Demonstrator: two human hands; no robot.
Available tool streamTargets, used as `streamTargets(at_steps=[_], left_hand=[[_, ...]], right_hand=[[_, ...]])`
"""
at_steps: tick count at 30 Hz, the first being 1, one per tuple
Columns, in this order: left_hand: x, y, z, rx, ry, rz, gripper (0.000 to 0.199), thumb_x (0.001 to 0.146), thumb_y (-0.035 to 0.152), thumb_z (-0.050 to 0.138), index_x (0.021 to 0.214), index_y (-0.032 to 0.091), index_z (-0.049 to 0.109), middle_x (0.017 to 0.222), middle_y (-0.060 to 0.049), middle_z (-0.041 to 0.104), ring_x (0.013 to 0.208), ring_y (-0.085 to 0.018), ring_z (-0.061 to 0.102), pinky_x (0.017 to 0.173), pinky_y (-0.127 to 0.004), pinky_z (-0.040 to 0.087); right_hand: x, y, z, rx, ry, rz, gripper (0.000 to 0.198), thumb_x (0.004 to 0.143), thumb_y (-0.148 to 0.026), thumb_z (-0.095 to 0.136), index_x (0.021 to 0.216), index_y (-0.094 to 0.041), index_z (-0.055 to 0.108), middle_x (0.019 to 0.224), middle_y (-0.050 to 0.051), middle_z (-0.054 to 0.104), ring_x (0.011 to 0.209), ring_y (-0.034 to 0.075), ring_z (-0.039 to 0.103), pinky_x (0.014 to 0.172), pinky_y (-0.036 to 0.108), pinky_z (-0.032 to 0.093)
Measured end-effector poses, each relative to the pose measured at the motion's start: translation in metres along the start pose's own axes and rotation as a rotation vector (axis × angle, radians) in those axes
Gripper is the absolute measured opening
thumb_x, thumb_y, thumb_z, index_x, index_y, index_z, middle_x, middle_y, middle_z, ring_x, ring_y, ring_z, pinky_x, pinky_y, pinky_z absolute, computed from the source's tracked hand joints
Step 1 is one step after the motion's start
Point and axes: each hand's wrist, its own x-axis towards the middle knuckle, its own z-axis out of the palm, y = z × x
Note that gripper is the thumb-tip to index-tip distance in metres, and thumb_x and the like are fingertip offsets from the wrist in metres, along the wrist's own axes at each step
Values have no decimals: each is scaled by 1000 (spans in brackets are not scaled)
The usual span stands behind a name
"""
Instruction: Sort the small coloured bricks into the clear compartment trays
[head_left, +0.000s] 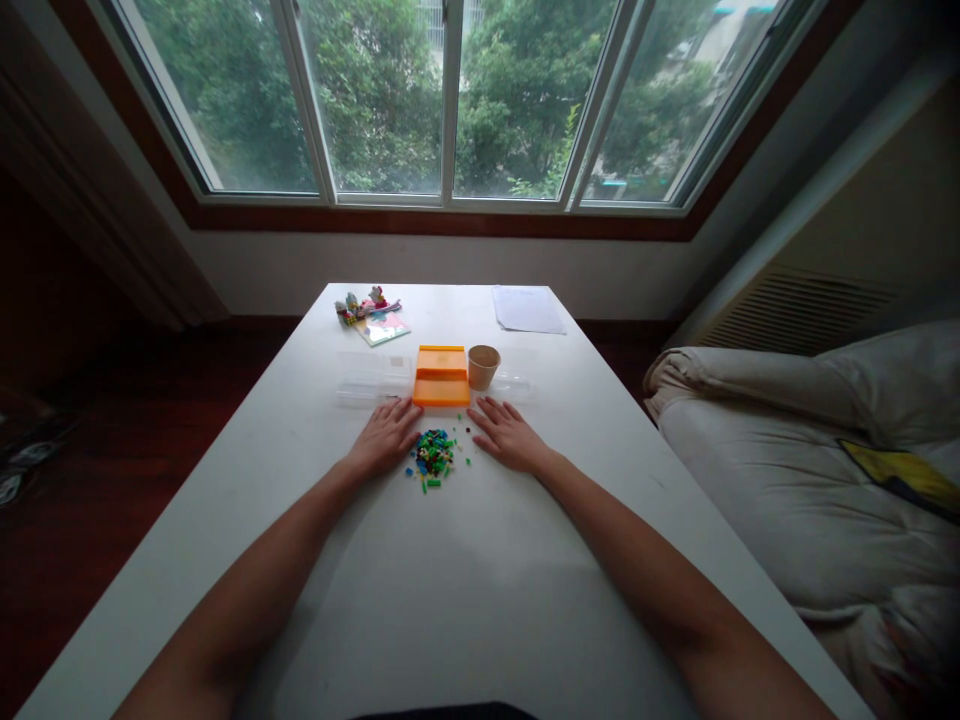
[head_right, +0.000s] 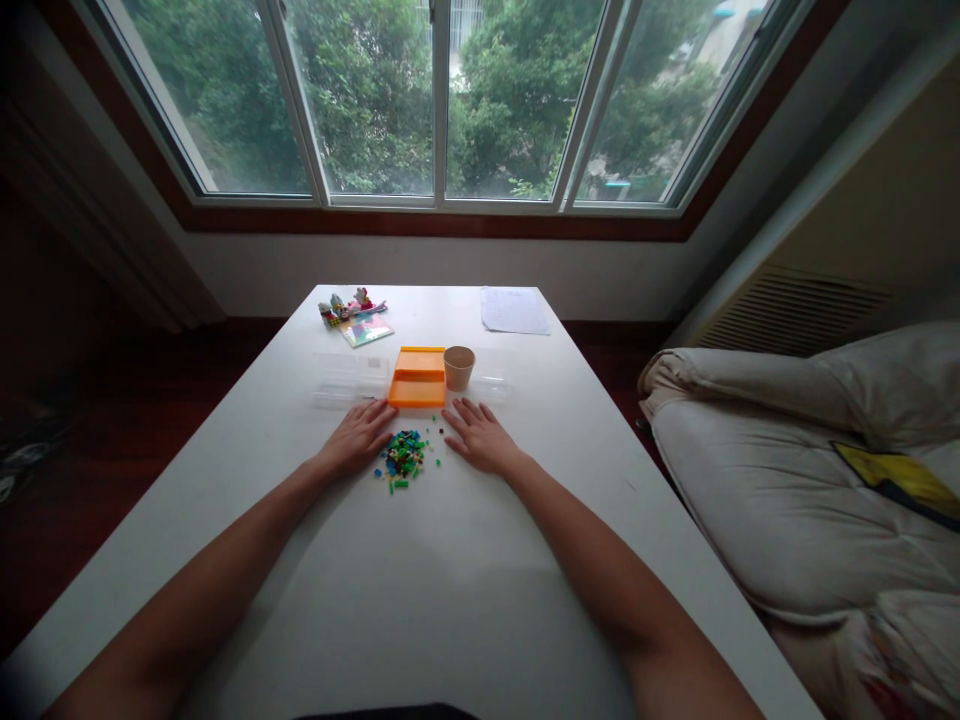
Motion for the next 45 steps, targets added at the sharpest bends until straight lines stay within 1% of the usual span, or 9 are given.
streamTargets(at_steps=[6, 10, 13, 16, 21, 28, 37, 41, 45], left_hand=[[-1, -3, 3, -8, 1, 6, 53, 98, 49, 45, 148, 31, 47, 160, -6, 36, 148, -29, 31, 122, -49, 25], [-2, -1, -1, -7, 7, 21, 51, 97, 45, 47, 146, 29, 49, 158, -7, 40, 146, -29, 34, 121, -50, 26], [-3, 2, -7, -9, 46, 36, 48, 96, 39, 50, 142, 28, 53, 152, -7, 47, 140, -28, 41, 119, -47, 31], [-4, 2, -13, 7, 125, -1, 45, 94, 33, 51, 139, 28, 55, 150, -7, 48, 139, -27, 41, 119, -47, 32], [-3, -7, -12, 43, 236, -110, 45, 91, 32, 54, 136, 27, 58, 153, -8, 44, 144, -31, 35, 123, -52, 21], [3, -12, -3, 43, 204, -133, 51, 90, 36, 56, 140, 28, 54, 154, -9, 44, 145, -32, 33, 122, -56, 20], [7, -22, 0, 14, 256, -205, 48, 91, 37, 57, 138, 30, 56, 152, -8, 46, 143, -32, 36, 120, -57, 25], [8, -27, -1, -13, 271, -213, 47, 91, 37, 58, 137, 29, 58, 149, -8, 48, 140, -32, 40, 119, -55, 29], [8, -25, -2, -25, 289, -189, 46, 91, 37, 58, 136, 29, 59, 148, -8, 49, 139, -31, 42, 119, -52, 31]], right_hand=[[0, 4, 0, 6, 6, -18, 61, 101, -56, 39, 157, -35, 30, 166, 2, 22, 153, 27, 21, 125, 49, 16], [0, 2, -3, 14, 56, -20, 57, 99, -52, 46, 152, -32, 41, 162, 4, 33, 150, 27, 29, 123, 49, 22], [1, 2, -9, 46, 162, 6, 41, 99, -43, 49, 136, -29, 60, 149, 5, 52, 138, 26, 46, 117, 46, 33], [1, 3, -14, 87, 302, 91, 32, 99, -36, 47, 118, -25, 70, 133, 7, 63, 124, 25, 55, 109, 44, 42], [3, 8, -14, 149, 456, 220, 29, 97, -31, 47, 113, -23, 70, 125, 8, 65, 119, 26, 56, 105, 41, 46], [15, 22, -3, 228, 678, 234, 27, 94, -32, 53, 116, -23, 66, 118, 10, 65, 113, 28, 57, 102, 45, 46], [50, 33, 0, 144, 690, 392, 19, 88, -31, 55, 103, -21, 64, 106, 9, 67, 102, 29, 56, 91, 43, 40], [70, 38, 3, 223, 717, 510, 18, 84, -29, 54, 99, -21, 60, 100, 7, 67, 96, 26, 57, 87, 39, 38], [78, 42, 6, 285, 647, 576, 13, 80, -29, 54, 90, -21, 58, 86, 4, 67, 83, 23, 58, 85, 38, 37]])
